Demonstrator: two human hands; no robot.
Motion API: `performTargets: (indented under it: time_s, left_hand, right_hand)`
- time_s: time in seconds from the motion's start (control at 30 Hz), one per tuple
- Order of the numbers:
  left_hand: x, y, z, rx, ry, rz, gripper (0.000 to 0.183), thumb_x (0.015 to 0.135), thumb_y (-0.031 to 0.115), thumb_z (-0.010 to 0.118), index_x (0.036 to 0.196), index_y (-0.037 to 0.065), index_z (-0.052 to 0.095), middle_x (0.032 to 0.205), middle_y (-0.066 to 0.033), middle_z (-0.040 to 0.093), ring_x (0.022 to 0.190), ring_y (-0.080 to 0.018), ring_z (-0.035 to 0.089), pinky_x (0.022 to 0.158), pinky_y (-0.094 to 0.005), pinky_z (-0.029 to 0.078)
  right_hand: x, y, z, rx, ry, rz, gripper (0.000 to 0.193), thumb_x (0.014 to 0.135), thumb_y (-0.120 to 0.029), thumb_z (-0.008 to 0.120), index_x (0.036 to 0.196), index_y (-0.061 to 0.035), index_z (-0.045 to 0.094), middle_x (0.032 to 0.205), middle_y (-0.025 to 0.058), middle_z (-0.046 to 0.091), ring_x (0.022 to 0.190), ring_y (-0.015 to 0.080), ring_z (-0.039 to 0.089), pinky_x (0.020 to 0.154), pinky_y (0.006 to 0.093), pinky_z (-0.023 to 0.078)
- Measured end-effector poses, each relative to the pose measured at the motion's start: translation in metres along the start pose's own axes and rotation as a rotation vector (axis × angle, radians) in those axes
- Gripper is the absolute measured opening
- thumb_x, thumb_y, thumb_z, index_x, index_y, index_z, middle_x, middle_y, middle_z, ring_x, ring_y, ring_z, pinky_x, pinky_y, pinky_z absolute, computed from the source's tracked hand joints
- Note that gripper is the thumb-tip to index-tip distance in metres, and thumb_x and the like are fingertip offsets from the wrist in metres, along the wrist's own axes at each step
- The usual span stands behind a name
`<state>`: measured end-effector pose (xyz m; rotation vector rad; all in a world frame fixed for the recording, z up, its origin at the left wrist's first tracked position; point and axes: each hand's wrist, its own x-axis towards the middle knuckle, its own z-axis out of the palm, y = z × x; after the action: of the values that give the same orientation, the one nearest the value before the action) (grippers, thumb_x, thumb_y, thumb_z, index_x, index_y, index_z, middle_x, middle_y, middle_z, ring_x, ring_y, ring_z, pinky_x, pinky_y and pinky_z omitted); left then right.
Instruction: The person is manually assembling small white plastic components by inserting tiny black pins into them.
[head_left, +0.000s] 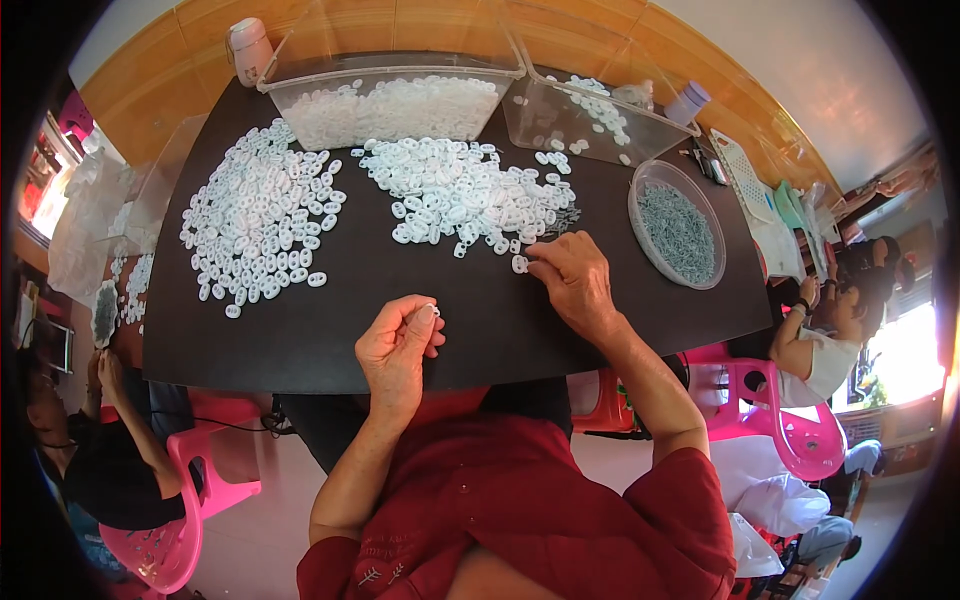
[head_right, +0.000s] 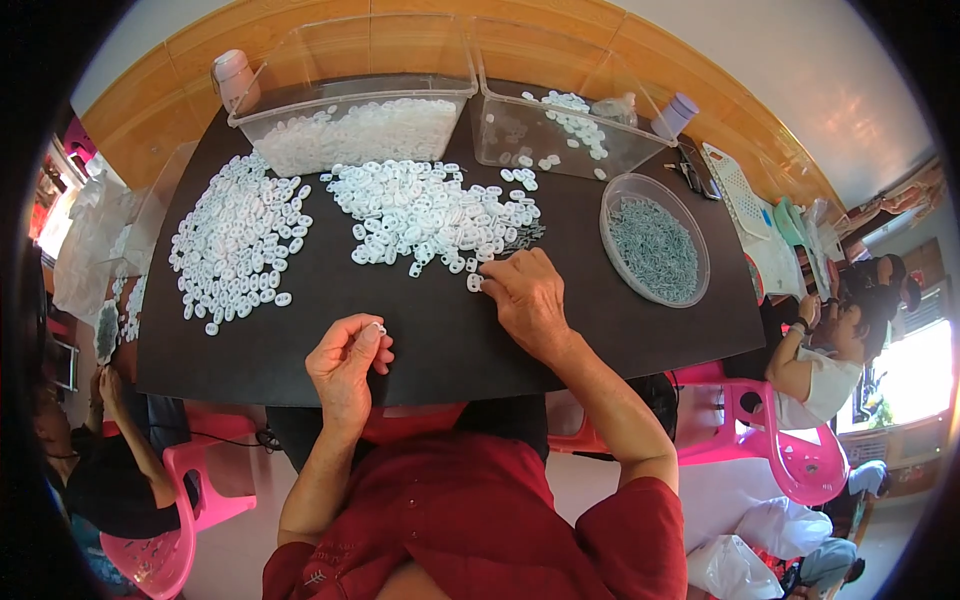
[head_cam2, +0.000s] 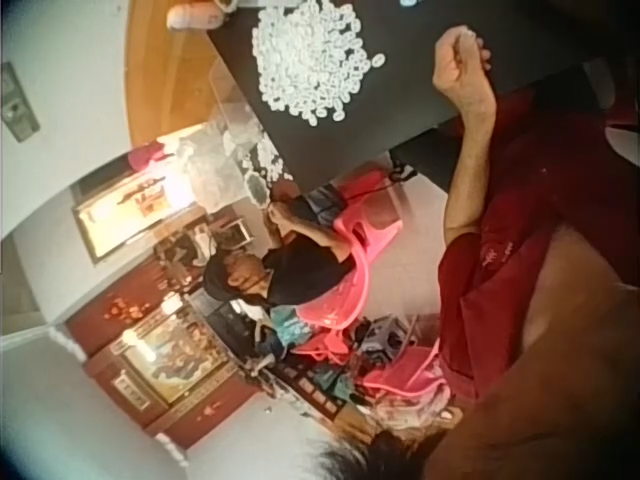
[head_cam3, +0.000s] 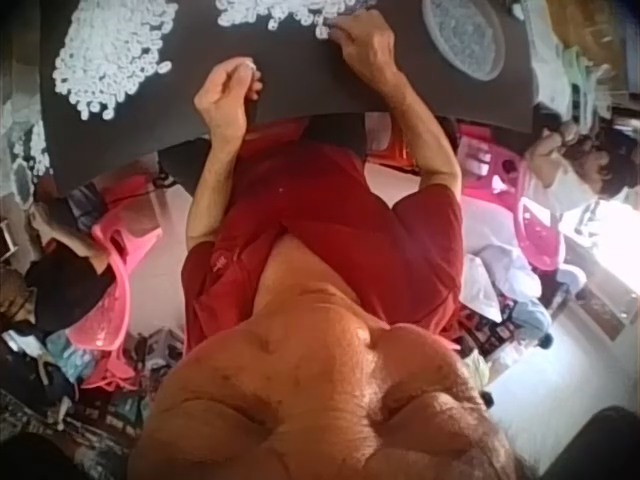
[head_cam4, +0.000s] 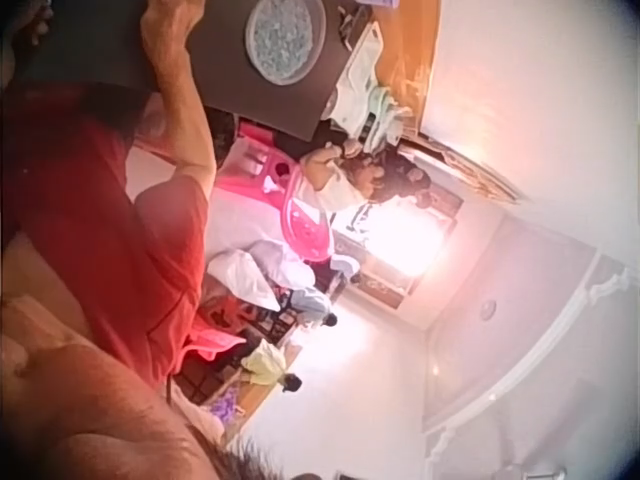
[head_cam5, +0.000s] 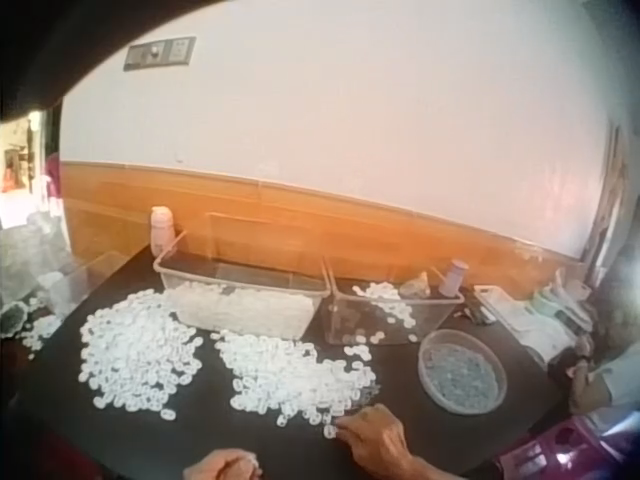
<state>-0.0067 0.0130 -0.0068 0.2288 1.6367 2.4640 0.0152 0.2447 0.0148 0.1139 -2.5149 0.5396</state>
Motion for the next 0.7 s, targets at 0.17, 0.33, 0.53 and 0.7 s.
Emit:
performTargets:
  time_s: [0.17, 0.33, 0.53, 0.7]
  left_hand:
    - [0.000, 0.000, 0.001, 0.008, -0.005, 0.003, 0.014, 0.088, 0.008, 0.061, 0.096, -0.002, 0.063, 0.076, -0.0071, 0.062, 0.059, -0.0098, 0.056, 0.049, -0.0199, 0.043]
    - [-0.001, 0.000, -0.002, 0.014, -0.022, 0.008, 0.014, 0.089, 0.008, 0.060, 0.097, -0.002, 0.062, 0.078, -0.0060, 0.062, 0.061, -0.0084, 0.056, 0.051, -0.0189, 0.044]
    - [-0.002, 0.001, -0.004, 0.017, -0.027, -0.005, 0.014, 0.090, 0.008, 0.059, 0.099, -0.002, 0.062, 0.079, -0.0047, 0.062, 0.064, -0.0070, 0.056, 0.053, -0.0178, 0.044]
    - [-0.001, 0.001, -0.002, 0.018, -0.035, -0.012, 0.014, 0.089, 0.009, 0.059, 0.099, -0.001, 0.062, 0.079, -0.0046, 0.062, 0.064, -0.0072, 0.056, 0.053, -0.0177, 0.043]
  right_hand:
    - [0.000, -0.001, 0.008, -0.065, -0.023, -0.043, 0.020, 0.065, -0.003, 0.071, 0.083, -0.0061, 0.065, 0.070, 0.0067, 0.055, 0.069, 0.0257, 0.051, 0.062, 0.0366, 0.042]
    - [0.001, -0.010, 0.019, -0.055, 0.031, -0.099, 0.015, 0.066, -0.003, 0.069, 0.079, -0.0030, 0.062, 0.071, 0.0085, 0.055, 0.070, 0.0284, 0.052, 0.062, 0.0381, 0.042]
    - [0.001, -0.019, 0.027, -0.023, 0.037, -0.058, 0.015, 0.067, -0.003, 0.069, 0.079, -0.0040, 0.058, 0.073, 0.0085, 0.054, 0.073, 0.0290, 0.051, 0.066, 0.0387, 0.042]
    - [0.001, -0.020, 0.023, -0.043, 0.022, -0.040, 0.014, 0.069, -0.003, 0.068, 0.080, -0.0066, 0.060, 0.079, 0.0074, 0.055, 0.076, 0.0281, 0.051, 0.068, 0.0382, 0.042]
